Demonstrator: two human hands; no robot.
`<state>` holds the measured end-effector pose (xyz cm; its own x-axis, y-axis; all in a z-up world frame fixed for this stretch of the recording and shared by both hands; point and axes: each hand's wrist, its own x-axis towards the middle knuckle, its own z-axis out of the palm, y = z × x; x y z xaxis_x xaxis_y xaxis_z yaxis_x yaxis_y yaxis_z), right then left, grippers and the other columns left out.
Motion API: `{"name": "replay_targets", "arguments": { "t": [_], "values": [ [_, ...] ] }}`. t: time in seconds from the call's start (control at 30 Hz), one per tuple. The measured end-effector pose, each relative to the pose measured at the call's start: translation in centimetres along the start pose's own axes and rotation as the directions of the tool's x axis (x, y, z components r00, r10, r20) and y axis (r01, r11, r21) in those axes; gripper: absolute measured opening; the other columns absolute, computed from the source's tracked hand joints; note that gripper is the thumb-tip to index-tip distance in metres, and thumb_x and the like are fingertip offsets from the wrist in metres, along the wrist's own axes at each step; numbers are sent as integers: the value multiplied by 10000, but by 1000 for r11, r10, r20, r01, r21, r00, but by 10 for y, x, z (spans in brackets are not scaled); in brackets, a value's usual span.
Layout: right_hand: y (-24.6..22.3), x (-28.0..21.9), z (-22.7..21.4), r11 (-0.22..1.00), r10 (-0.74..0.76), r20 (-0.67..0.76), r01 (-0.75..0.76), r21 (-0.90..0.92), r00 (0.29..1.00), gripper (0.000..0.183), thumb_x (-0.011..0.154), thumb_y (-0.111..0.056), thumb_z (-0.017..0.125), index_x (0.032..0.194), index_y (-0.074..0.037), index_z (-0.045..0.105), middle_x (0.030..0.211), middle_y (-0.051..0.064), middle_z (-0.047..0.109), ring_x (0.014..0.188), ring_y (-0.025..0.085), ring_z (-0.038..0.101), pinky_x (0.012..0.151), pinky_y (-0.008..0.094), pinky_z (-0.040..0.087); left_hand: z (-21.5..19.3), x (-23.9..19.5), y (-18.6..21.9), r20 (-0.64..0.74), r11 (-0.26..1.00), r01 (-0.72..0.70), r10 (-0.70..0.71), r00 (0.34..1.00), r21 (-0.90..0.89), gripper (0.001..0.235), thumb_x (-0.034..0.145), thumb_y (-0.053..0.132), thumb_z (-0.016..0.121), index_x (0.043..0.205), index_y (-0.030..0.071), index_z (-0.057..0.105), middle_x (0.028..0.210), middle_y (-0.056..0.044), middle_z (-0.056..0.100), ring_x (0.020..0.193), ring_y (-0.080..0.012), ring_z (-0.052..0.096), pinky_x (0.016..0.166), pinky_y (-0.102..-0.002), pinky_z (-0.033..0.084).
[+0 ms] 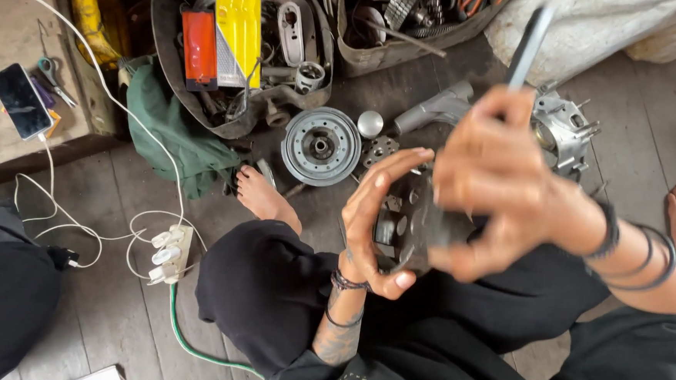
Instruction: The person is cleaning a motorcycle clutch hub by scraping away dirt and debris using a small metal tool.
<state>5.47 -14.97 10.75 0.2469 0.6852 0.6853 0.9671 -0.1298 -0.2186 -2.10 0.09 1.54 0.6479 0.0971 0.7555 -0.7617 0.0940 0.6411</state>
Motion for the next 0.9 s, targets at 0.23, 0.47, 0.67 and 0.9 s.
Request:
{"name": "replay_targets", "arguments": {
  "t": [0.23, 0.47, 0.67, 0.9],
  "values": [
    [-7, -2, -1, 999, 4, 14, -4, 42, 1000, 447, 850, -553, 561, 668, -149, 505, 649, -1, 601, 599, 182, 493, 898, 468, 267, 2, -3, 4, 4, 998, -1, 2, 1000, -63, 727, 1067, 581, 411, 1666, 220, 213, 1375, -314, 555, 1266, -492, 617, 1113, -627, 539],
    [1, -3, -3, 1000, 1, 0, -1, -10, 1000, 440, 826, -539, 570, 686, -124, 535, 693, 18, 621, 618, 224, 524, 922, 492, 249, 5, -4, 1, -32, 995, 11, -14, 999, -97, 751, 1055, 564, 438, 1672, 212, 196, 1394, -341, 544, 1300, -504, 598, 1132, -635, 529],
    [-12, -2, -10, 1000, 20, -38, -21, -7, 999, 358, 754, -507, 571, 716, -154, 527, 688, -2, 601, 576, 218, 534, 908, 536, 260, 9, 0, 5, -68, 994, -7, -1, 998, -109, 770, 1025, 589, 427, 1673, 231, 216, 1364, -316, 570, 1287, -469, 607, 1127, -607, 528],
    [-27, 7, -7, 995, -76, -31, 73, -64, 997, 469, 899, -535, 477, 629, -152, 495, 593, -27, 584, 513, 160, 500, 911, 437, 259, 9, -4, 1, -78, 989, -19, 8, 997, -148, 766, 1028, 586, 452, 1644, 174, 257, 1397, -327, 545, 1304, -467, 597, 1146, -604, 517]
  ]
}}
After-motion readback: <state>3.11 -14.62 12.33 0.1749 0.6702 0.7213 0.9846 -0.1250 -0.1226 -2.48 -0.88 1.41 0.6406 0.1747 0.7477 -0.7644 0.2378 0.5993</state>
